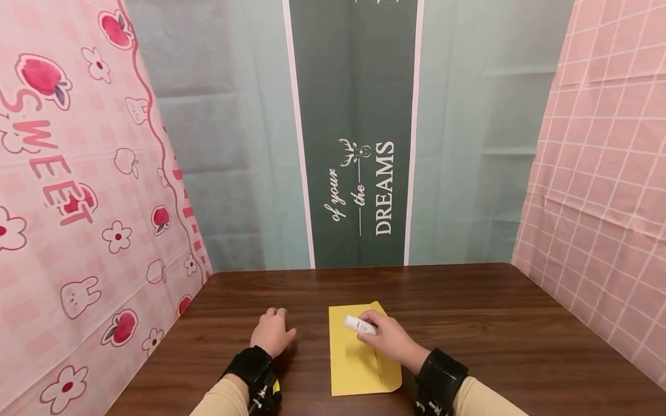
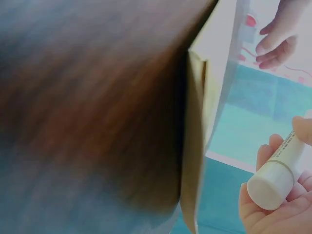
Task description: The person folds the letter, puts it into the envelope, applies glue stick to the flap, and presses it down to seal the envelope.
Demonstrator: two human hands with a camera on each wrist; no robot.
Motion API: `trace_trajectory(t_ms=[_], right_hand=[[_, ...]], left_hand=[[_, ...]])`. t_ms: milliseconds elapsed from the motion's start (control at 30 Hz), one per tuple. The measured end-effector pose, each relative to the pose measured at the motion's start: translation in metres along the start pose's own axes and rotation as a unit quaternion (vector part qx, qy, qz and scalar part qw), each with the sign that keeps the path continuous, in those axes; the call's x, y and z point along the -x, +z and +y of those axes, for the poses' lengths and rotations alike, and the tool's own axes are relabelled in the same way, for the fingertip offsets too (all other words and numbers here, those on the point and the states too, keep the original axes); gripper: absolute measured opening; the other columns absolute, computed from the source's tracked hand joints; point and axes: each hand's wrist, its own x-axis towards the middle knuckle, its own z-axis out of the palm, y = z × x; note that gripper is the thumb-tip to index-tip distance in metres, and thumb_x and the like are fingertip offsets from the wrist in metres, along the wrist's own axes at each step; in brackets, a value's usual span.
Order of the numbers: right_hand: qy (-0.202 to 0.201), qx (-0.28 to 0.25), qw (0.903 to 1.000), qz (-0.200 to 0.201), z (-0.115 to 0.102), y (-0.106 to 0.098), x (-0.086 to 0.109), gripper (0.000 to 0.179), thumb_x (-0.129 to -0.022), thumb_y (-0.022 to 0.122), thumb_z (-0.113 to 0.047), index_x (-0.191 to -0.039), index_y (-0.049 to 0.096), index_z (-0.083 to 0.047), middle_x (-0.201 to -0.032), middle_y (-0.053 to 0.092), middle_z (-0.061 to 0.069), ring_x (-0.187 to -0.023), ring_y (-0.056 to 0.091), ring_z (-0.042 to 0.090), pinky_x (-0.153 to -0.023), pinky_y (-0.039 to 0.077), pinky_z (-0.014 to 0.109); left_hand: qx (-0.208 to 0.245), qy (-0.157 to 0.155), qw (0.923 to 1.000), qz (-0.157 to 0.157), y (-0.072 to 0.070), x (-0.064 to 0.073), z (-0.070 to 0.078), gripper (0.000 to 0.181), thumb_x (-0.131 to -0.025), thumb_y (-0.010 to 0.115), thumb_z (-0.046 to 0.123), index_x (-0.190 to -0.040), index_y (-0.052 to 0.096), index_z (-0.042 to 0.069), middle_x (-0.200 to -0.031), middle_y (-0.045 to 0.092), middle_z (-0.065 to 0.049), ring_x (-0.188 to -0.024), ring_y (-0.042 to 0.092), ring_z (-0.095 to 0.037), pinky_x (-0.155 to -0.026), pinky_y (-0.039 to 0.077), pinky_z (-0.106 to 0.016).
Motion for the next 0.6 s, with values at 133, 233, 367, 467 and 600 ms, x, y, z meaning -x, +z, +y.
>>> trace_trajectory(t_ms=[133,233,367,467,600], right_hand=[[0.003,-0.016,0.9998,0.012,-0.001,-0.003,-0.004,0.024,-0.086,0.068,-0.015,-0.105,0.059,-0.004,-0.091,0.060,0.003,-0.076,0.052,0.015,-0.062,0.045,0.028],[0.006,-0.030,0.9995,0.008,0.000,-0.002,-0.006,0.026,-0.086,0.067,-0.017,-0.106,0.059,-0.004,-0.092,0.060,0.003,-0.076,0.052,0.016,-0.063,0.045,0.029],[0.016,-0.058,0.9982,-0.008,0.003,0.002,-0.004,0.027,-0.087,0.066,-0.020,-0.107,0.058,-0.003,-0.093,0.059,0.003,-0.077,0.052,0.016,-0.064,0.045,0.029],[0.013,-0.075,0.9970,-0.011,0.003,0.004,-0.004,0.029,-0.088,0.065,-0.021,-0.107,0.058,-0.002,-0.094,0.059,0.003,-0.078,0.052,0.016,-0.065,0.045,0.028],[-0.002,-0.091,0.9958,0.000,0.001,0.002,-0.007,0.033,-0.089,0.064,-0.024,-0.110,0.058,0.001,-0.098,0.060,0.005,-0.081,0.053,0.017,-0.067,0.046,0.027]], left_hand=[[0.033,0.022,0.9992,0.008,0.000,-0.004,0.019,0.041,-0.081,0.071,0.023,-0.112,0.060,-0.003,-0.112,0.055,-0.022,-0.100,0.056,-0.035,-0.080,0.048,-0.046],[0.064,0.034,0.9974,-0.007,0.002,-0.004,0.033,0.037,-0.083,0.069,0.025,-0.110,0.063,0.000,-0.110,0.057,-0.017,-0.097,0.058,-0.030,-0.077,0.049,-0.048],[0.117,0.075,0.9897,-0.033,0.010,0.000,0.049,0.033,-0.084,0.068,0.026,-0.105,0.066,0.001,-0.105,0.059,-0.013,-0.094,0.059,-0.028,-0.077,0.049,-0.047],[0.179,0.117,0.9755,-0.052,0.015,0.002,0.059,0.034,-0.086,0.066,0.027,-0.104,0.066,-0.003,-0.102,0.061,-0.014,-0.091,0.059,-0.027,-0.077,0.049,-0.041],[0.282,0.132,0.9473,-0.075,0.019,0.000,0.071,0.037,-0.090,0.061,0.032,-0.107,0.068,-0.001,-0.102,0.064,-0.013,-0.089,0.060,-0.024,-0.073,0.051,-0.036]])
